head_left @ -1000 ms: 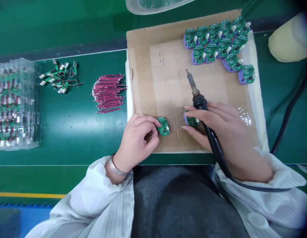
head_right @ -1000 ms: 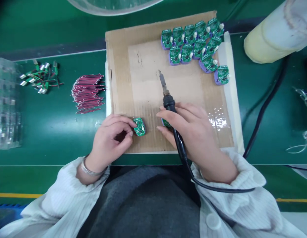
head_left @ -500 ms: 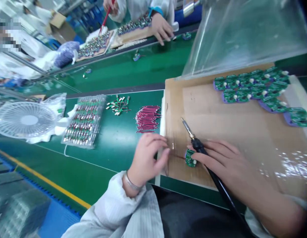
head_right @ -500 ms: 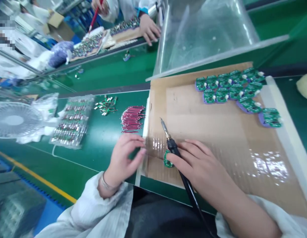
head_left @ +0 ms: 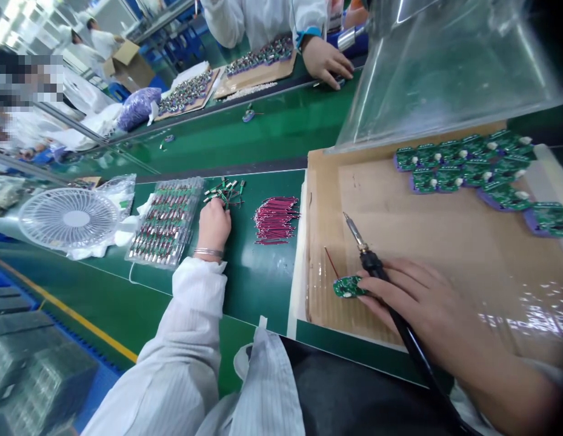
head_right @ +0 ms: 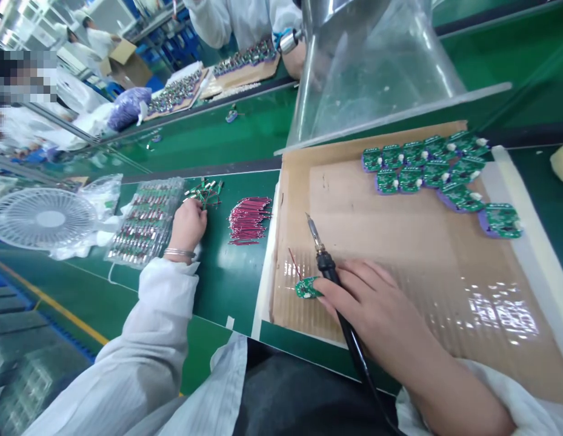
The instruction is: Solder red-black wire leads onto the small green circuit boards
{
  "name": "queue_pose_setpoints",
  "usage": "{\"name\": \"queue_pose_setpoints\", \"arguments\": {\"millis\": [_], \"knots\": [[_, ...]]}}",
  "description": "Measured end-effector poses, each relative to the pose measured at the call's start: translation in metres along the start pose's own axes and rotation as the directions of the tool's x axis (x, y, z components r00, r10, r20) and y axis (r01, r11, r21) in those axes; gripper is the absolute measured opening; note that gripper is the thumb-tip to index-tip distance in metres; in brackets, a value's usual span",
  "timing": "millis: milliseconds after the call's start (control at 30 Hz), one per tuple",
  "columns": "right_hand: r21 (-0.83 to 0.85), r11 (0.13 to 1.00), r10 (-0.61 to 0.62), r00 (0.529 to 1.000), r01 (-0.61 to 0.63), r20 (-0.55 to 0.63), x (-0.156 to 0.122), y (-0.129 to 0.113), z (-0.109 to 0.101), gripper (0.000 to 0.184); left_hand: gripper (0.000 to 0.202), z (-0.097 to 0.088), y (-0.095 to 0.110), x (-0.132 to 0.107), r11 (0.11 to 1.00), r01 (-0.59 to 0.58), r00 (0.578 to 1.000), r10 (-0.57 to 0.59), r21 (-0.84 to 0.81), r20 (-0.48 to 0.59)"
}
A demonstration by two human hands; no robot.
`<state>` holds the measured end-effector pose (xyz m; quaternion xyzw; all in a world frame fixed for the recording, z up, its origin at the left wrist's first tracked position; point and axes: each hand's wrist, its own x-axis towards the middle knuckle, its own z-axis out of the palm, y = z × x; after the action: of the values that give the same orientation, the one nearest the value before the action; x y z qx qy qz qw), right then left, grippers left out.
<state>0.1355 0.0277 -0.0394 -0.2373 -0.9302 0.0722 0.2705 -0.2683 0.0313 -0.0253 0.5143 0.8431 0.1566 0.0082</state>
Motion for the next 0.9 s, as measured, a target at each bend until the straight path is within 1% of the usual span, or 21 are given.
{"name": "queue_pose_setpoints", "arguments": {"millis": [100,133,167,233,300,367,400,467,533,600,633,667,700,733,767,833,867,900], "knots": [[-0.001,1.000,0.011,0.999,-0.011,0.044,0.002,-0.001,-0.001,0.017,0.007,-0.008,-0.002,-0.007,0.987,0.052,0.997,-0.043,-0.154,0.062],[0.003,1.000,0.022,0.998,-0.022,0.064,0.003,-0.002,-0.001,0.017,0.003,-0.011,-0.003,-0.010,0.972,0.078,0.994,-0.059,-0.223,0.089],[0.005,0.999,0.034,0.996,-0.035,0.083,0.003,-0.002,-0.002,0.016,0.003,-0.013,-0.004,-0.012,0.948,0.108,0.990,-0.076,-0.299,0.118],[0.005,0.998,0.058,0.993,-0.059,0.105,0.004,-0.004,-0.003,0.017,0.017,-0.014,-0.005,-0.015,0.874,0.165,0.981,-0.095,-0.457,0.171],[0.009,0.997,0.073,0.990,-0.075,0.119,0.006,-0.005,-0.005,0.017,0.033,-0.016,-0.006,-0.017,0.781,0.207,0.973,-0.102,-0.589,0.207],[0.012,0.997,0.076,0.989,-0.079,0.124,0.007,-0.006,-0.006,0.017,0.042,-0.021,-0.006,-0.019,0.695,0.221,0.973,-0.111,-0.684,0.202],[0.011,0.997,0.076,0.989,-0.078,0.126,0.007,-0.006,-0.007,0.016,0.041,-0.025,-0.006,-0.020,0.657,0.216,0.976,-0.119,-0.722,0.184],[0.007,0.997,0.073,0.989,-0.074,0.126,0.008,-0.007,-0.008,0.016,0.032,-0.036,-0.001,-0.023,0.593,0.184,0.982,-0.137,-0.784,0.126],[0.007,0.997,0.074,0.989,-0.075,0.132,0.009,-0.007,-0.009,0.017,0.023,-0.046,0.012,-0.031,0.528,0.141,0.987,-0.146,-0.837,0.075],[0.028,0.995,0.087,0.990,-0.091,0.112,0.009,-0.006,-0.010,0.018,0.019,-0.051,0.035,-0.047,0.450,0.120,0.990,-0.125,-0.885,0.071],[0.049,0.993,0.104,0.991,-0.108,0.084,0.009,-0.006,-0.011,0.017,0.017,-0.051,0.049,-0.057,0.425,0.124,0.991,-0.098,-0.897,0.090],[0.077,0.988,0.129,0.991,-0.133,0.046,0.009,-0.006,-0.012,0.016,0.012,-0.049,0.065,-0.068,0.385,0.148,0.989,-0.041,-0.911,0.143],[0.113,0.981,0.158,0.987,-0.157,-0.003,0.008,-0.005,-0.014,0.014,0.006,-0.046,0.081,-0.081,0.373,0.170,0.982,0.019,-0.912,0.190],[0.154,0.970,0.194,0.980,-0.185,-0.043,0.008,-0.005,-0.015,0.012,0.007,-0.041,0.097,-0.093,0.392,0.177,0.969,0.090,-0.903,0.229],[0.197,0.956,0.236,0.969,-0.218,-0.073,0.008,-0.005,-0.017,0.012,0.007,-0.036,0.112,-0.104,0.418,0.196,0.937,0.187,-0.887,0.295],[0.255,0.925,0.318,0.942,-0.283,-0.109,0.008,-0.006,-0.020,0.011,0.009,-0.025,0.136,-0.123,0.447,0.246,0.836,0.351,-0.860,0.421],[0.276,0.908,0.358,0.926,-0.316,-0.120,0.009,-0.007,-0.022,0.011,0.012,-0.021,0.144,-0.129,0.454,0.276,0.786,0.400,-0.847,0.471],[0.296,0.891,0.396,0.909,-0.344,-0.133,0.009,-0.009,-0.023,0.011,0.014,-0.017,0.151,-0.133,0.456,0.303,0.748,0.430,-0.837,0.505]]}}
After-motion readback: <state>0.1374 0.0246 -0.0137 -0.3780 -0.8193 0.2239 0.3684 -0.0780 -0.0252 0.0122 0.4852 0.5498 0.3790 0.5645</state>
